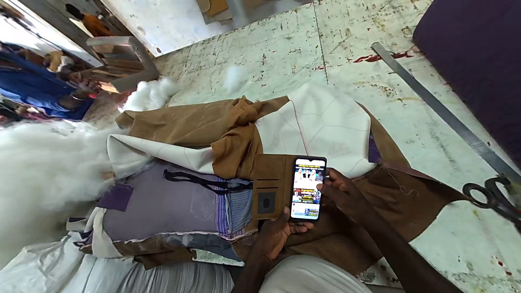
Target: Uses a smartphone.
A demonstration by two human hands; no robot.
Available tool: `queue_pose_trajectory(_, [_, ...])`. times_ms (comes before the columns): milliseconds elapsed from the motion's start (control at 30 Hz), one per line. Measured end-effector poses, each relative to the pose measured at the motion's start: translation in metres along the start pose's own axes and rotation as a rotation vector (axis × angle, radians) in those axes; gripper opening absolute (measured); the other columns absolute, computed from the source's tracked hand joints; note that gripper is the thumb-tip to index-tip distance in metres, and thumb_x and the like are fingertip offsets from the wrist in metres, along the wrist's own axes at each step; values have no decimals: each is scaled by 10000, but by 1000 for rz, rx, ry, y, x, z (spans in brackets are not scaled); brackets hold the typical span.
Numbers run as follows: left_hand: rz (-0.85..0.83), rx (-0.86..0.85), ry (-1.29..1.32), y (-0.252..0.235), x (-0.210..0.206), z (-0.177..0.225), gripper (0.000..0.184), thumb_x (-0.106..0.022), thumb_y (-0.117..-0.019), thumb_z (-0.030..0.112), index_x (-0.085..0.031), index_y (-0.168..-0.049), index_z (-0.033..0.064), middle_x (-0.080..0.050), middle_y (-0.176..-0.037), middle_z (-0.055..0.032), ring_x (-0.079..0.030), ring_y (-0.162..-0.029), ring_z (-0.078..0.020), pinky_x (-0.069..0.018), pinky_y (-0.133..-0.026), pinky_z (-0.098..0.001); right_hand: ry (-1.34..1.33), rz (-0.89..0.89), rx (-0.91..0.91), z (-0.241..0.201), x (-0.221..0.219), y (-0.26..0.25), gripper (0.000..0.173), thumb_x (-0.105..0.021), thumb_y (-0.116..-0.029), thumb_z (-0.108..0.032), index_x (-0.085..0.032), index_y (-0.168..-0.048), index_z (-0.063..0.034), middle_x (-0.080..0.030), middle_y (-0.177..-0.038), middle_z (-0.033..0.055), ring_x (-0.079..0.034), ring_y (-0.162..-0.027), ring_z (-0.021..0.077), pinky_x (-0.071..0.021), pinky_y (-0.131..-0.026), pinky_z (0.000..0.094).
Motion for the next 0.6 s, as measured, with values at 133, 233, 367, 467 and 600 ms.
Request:
queue_pose_trajectory(133, [2,-5,4,0,-1,0,407,-409,-1100,196,-507,-1365,-98,-669,-1184,-323,-718,-1030,-386,-577,-962,-485,-65,-12,0,-3,-2,-2,377,-542,-1016,-29,-502,-1387,-75,-728,-1127,149,-735,-962,259,-626,-822,382])
queue_pose_trajectory(233, [13,-8,4,-1,-1,1,392,-404,-1100,180,-509,-1353,-101,-673,-1173,-320,-722,-1018,-384,-585,-946,-485,-88,-10,-25,-4,-3,-2,446,-585,-972,18,-492,-1398,-74,-726,-1127,161,-739,-943,279,-635,-793,389])
queue_pose_trajectory(367, [-1,-6,16,0,0,-1,396,-403,-1101,183,-506,-1358,-100,-663,-1186,-332,-717,-1027,-396,-581,-953,-491,-20,-4,-14,0,0,2,417,-565,-997,5,-511,-1395,-106,-733,-1137,128,-740,-924,261,-636,-758,380])
queue_pose_trajectory(467, [8,-5,-9,0,-1,-1,397,-381,-1105,185,-495,-1359,-99,-669,-1185,-318,-720,-1026,-383,-585,-949,-487,-43,-1,-6,-1,-1,1,362,-527,-1028,-24,-516,-1384,-89,-728,-1131,133,-734,-952,247,-627,-807,375])
queue_pose_trajectory(600, [27,-2,-7,1,-3,0,406,-374,-1107,184,-496,-1357,-111,-673,-1180,-317,-723,-1020,-380,-588,-946,-483,-59,1,-4,-1,-1,-1,340,-521,-1040,-48,-517,-1378,-79,-726,-1124,133,-731,-968,237,-622,-836,377])
Point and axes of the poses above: each hand's wrist, its own y-axis away from the middle knuckle, its own x-axis out of the back of the hand, z = x × y, the point moved 4 cm from there along -y, towards the middle knuckle
